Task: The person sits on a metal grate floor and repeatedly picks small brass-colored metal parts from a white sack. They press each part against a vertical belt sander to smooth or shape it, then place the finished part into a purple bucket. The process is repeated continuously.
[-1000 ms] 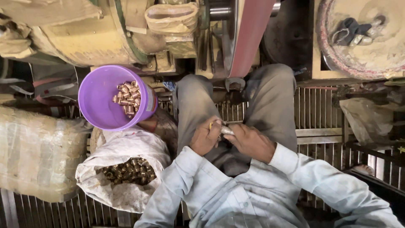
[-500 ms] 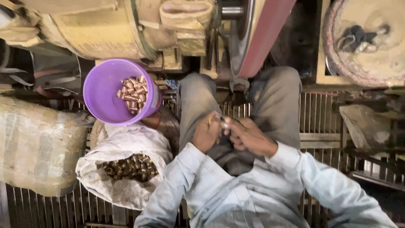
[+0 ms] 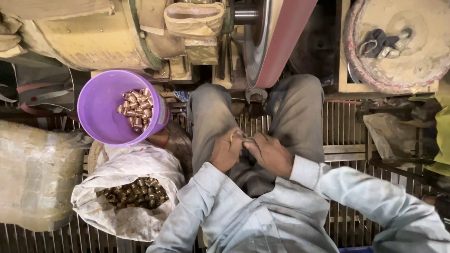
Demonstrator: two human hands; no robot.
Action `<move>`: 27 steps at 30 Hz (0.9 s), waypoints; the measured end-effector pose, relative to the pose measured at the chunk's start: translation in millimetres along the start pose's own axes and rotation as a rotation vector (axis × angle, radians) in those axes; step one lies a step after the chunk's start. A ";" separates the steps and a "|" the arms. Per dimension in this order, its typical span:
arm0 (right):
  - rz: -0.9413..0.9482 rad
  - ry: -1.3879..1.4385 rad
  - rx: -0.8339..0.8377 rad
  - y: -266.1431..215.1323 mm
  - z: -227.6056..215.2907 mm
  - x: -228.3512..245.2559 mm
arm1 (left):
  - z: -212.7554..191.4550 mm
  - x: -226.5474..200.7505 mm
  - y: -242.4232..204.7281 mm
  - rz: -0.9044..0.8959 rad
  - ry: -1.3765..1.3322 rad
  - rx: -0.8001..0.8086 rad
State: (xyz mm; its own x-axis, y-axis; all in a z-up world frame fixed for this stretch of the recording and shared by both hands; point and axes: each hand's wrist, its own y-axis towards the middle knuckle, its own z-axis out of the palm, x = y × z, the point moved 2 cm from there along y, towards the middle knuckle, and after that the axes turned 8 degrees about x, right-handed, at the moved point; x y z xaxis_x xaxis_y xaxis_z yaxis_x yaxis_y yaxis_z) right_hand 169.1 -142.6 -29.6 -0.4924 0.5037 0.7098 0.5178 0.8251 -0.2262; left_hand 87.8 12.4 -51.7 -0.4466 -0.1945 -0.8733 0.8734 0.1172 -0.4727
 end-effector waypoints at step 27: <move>0.038 0.257 0.036 -39.7 -71.8 4.6 | -9.1 -30.2 -42.6 0.119 0.243 0.137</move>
State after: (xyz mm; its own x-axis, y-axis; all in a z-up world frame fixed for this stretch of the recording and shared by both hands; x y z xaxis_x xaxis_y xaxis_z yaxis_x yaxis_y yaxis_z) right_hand 196.5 -191.4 30.6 -0.2768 0.4566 0.8455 0.5053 0.8176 -0.2761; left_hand 62.4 22.1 -6.3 -0.3590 0.0538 -0.9318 0.9329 -0.0102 -0.3600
